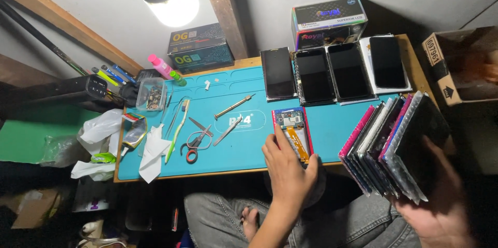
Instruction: The person is organizing and inspecting various mobile phone screens and frames on a repair bench.
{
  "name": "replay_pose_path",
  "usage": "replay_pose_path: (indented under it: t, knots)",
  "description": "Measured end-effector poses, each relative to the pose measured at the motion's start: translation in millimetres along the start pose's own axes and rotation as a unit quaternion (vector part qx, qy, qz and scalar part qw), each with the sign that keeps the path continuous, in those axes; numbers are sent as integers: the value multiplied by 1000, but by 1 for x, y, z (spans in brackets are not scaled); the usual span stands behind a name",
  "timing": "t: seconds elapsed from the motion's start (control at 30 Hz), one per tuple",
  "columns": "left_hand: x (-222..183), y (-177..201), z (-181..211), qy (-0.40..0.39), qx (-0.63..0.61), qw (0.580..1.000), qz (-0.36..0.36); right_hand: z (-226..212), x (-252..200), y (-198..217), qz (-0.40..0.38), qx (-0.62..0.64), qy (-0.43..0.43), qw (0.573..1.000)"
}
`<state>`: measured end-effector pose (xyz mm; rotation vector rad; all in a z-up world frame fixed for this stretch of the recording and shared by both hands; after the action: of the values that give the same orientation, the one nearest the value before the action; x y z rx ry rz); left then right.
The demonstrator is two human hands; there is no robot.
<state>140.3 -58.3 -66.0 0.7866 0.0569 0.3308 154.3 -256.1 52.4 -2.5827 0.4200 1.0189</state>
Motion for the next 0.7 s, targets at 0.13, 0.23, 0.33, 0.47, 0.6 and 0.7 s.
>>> replay_pose_path:
  t: [0.13,0.23,0.33,0.47,0.6,0.7]
  knots:
    - [-7,-6,17,-9,-1,1000,-8,7,16,17,-6,20,14,1000]
    - [-8,-12,27,-27,-18,999,-5,0,1,3,22,3,15,1000]
    - [-11,-7,33,-34,-29,999,-32,11,12,10,0,12,-14,1000]
    - [-14,45,21,-73,-107,990,-52,12,-6,-19,7,-33,-23,999]
    - [-21,128,24,-80,-327,928,-159,28,-20,-71,-101,26,-116,988]
    - [-23,168,16,-112,-341,921,-151,50,-34,-119,-143,39,-171,974]
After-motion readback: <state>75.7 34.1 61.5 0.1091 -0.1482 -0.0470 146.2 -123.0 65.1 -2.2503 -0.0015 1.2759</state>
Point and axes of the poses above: each hand's wrist, its own x-axis towards the middle knuckle, its own y-axis out of the back of the hand, z = x × y, the point moved 3 cm from there along x, towards the middle knuckle, and after that the axes turned 6 degrees about -x, right-handed, at the moved point
